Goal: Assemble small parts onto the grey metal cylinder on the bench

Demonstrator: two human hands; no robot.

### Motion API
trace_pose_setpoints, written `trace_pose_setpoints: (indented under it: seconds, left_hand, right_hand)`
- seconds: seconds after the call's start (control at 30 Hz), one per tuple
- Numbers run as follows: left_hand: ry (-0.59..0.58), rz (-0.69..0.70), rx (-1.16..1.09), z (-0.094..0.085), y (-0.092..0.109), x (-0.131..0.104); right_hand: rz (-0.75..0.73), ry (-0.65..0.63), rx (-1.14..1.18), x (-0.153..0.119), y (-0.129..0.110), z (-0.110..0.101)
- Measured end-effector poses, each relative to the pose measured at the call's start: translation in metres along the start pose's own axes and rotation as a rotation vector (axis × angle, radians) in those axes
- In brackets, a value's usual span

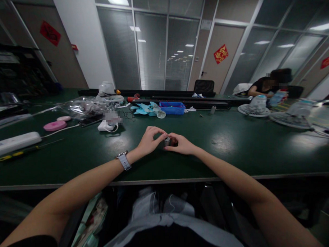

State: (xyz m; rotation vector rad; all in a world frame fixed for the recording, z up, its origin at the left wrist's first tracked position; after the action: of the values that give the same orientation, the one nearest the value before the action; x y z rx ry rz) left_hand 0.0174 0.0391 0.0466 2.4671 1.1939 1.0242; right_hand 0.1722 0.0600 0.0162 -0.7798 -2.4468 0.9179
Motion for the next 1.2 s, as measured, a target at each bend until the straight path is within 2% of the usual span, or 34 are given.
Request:
trace_pose_setpoints:
  seconds: [0.1,0.17,0.27,0.33,0.67,0.87,1.03,1.1,1.2]
  left_hand:
    - [0.073,-0.066,0.025,-0.003,-0.01,0.001]
    - [0.076,-0.146,0.074,-0.003,-0.023,0.001]
    - [-0.094,-0.251,0.163,0.007,-0.042,0.001]
    - [-0.152,-0.296,0.205,0.011,-0.049,-0.002]
    - [-0.177,-0.423,0.291,0.008,-0.047,-0.009]
    - [-0.178,-0.386,0.263,0.008,-0.045,-0.007]
    - [-0.191,-0.3,0.168,0.01,-0.043,-0.004]
    - [-0.129,-0.252,0.129,0.007,-0.037,-0.003]
    - [0.089,-0.125,0.052,-0.005,-0.021,-0.003]
  right_hand:
    - [0.004,0.015,-0.018,0.0,0.0,0.0]
    - [0.003,0.02,-0.02,0.0,-0.001,-0.001]
    - [0.004,0.012,-0.009,0.0,-0.002,0.0]
    - [0.005,0.01,-0.007,0.0,-0.003,0.0]
    - [0.005,0.008,-0.011,0.0,0.0,0.0]
    - [0.021,0.003,-0.014,-0.001,-0.002,0.0]
    - [0.011,0.006,-0.009,-0.001,-0.002,0.0]
    - [0.012,0.008,-0.014,-0.001,-0.001,0.0]
    - [0.012,0.011,-0.018,-0.001,-0.001,0.0]
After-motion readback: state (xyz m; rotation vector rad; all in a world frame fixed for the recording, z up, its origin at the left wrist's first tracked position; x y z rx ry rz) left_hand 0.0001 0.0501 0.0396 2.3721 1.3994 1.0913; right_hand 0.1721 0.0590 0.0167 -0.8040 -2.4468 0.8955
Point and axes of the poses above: each hand's wrist, its own x-axis towards the middle knuckle, its own z-axis out of the palm, y = z × x, the point moved 5 cm from there along x, towards the middle knuckle, and after that the axes turned 11 degrees about -y, right-handed, at the moved point
